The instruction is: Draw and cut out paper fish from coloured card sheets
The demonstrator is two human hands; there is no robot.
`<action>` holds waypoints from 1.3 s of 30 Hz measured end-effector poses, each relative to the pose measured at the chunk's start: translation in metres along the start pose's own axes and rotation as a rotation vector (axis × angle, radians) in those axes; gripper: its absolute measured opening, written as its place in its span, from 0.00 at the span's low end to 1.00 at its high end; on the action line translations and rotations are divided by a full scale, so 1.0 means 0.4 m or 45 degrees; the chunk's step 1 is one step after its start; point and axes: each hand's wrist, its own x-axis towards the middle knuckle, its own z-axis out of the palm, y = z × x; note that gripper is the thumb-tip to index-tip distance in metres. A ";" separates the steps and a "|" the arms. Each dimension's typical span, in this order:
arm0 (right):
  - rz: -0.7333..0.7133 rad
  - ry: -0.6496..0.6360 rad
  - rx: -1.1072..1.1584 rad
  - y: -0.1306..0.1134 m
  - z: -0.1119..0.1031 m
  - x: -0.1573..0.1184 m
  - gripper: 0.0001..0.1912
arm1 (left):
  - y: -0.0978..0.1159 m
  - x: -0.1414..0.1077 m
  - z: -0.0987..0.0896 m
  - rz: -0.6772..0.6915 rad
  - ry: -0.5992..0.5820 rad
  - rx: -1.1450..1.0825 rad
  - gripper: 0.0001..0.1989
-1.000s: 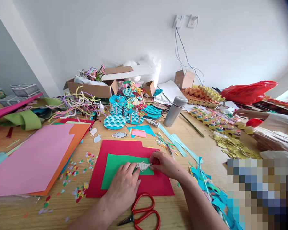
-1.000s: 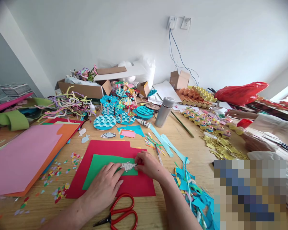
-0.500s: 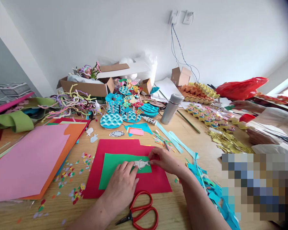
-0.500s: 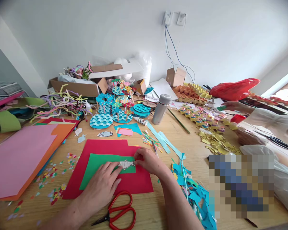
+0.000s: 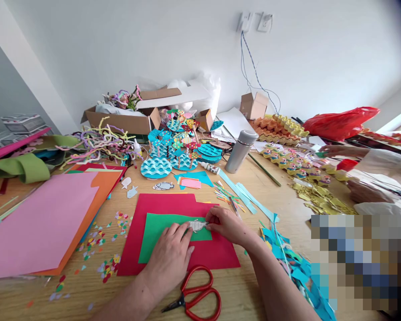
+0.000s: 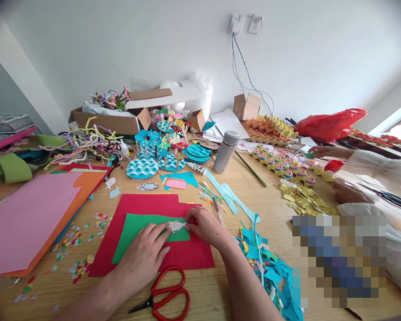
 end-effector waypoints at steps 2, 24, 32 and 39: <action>-0.012 0.010 -0.005 -0.001 0.001 0.000 0.04 | -0.001 0.001 0.000 0.001 0.004 -0.006 0.18; -0.032 0.041 0.010 0.021 0.011 0.003 0.02 | -0.001 0.002 -0.003 -0.041 -0.040 -0.055 0.20; -0.020 0.012 0.001 0.024 0.010 0.003 0.02 | -0.010 0.004 0.002 -0.082 -0.027 -0.196 0.23; 0.012 0.002 0.011 0.023 0.010 0.001 0.02 | -0.024 0.009 -0.003 -0.149 -0.034 -0.332 0.35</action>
